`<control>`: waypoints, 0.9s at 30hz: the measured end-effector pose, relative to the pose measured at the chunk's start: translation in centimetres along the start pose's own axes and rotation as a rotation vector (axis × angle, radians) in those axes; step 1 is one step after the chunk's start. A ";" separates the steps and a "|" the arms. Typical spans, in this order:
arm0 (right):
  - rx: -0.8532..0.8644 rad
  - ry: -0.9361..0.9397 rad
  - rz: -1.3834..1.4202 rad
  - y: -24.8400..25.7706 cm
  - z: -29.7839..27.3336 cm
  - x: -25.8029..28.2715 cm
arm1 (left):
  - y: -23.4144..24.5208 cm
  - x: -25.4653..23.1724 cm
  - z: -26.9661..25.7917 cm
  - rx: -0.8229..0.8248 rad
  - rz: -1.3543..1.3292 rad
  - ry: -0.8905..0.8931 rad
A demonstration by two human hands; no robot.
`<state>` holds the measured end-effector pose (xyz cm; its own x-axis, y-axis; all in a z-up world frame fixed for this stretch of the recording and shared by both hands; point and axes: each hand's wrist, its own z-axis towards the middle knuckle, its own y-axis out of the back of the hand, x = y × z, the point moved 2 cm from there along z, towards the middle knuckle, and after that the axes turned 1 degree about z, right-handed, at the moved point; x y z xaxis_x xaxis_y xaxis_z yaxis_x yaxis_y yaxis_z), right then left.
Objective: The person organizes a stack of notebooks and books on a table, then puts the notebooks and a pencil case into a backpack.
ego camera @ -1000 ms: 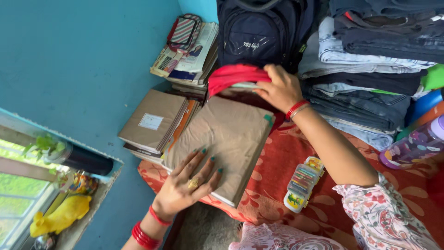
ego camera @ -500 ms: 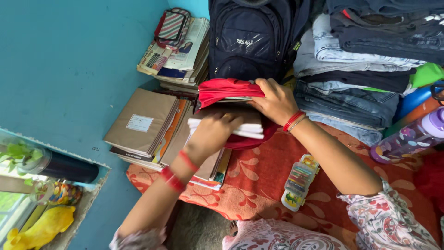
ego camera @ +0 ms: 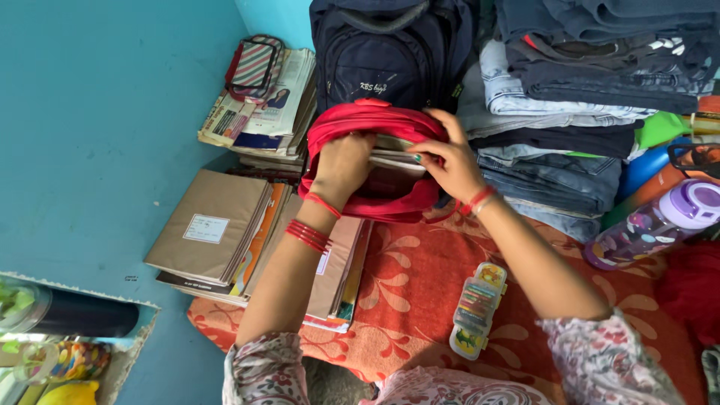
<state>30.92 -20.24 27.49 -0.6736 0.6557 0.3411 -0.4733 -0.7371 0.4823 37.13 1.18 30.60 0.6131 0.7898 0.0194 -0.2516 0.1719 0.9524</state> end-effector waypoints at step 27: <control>0.099 -0.598 0.165 0.0 -9.0 0.2 | 4.7 -2.0 -10.3 0.217 -0.194 0.152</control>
<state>25.66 -21.57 20.24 -0.2856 0.5339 0.7959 -0.3158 -0.8365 0.4479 27.02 6.48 31.92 0.5109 0.8363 -0.1990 0.0345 0.2113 0.9768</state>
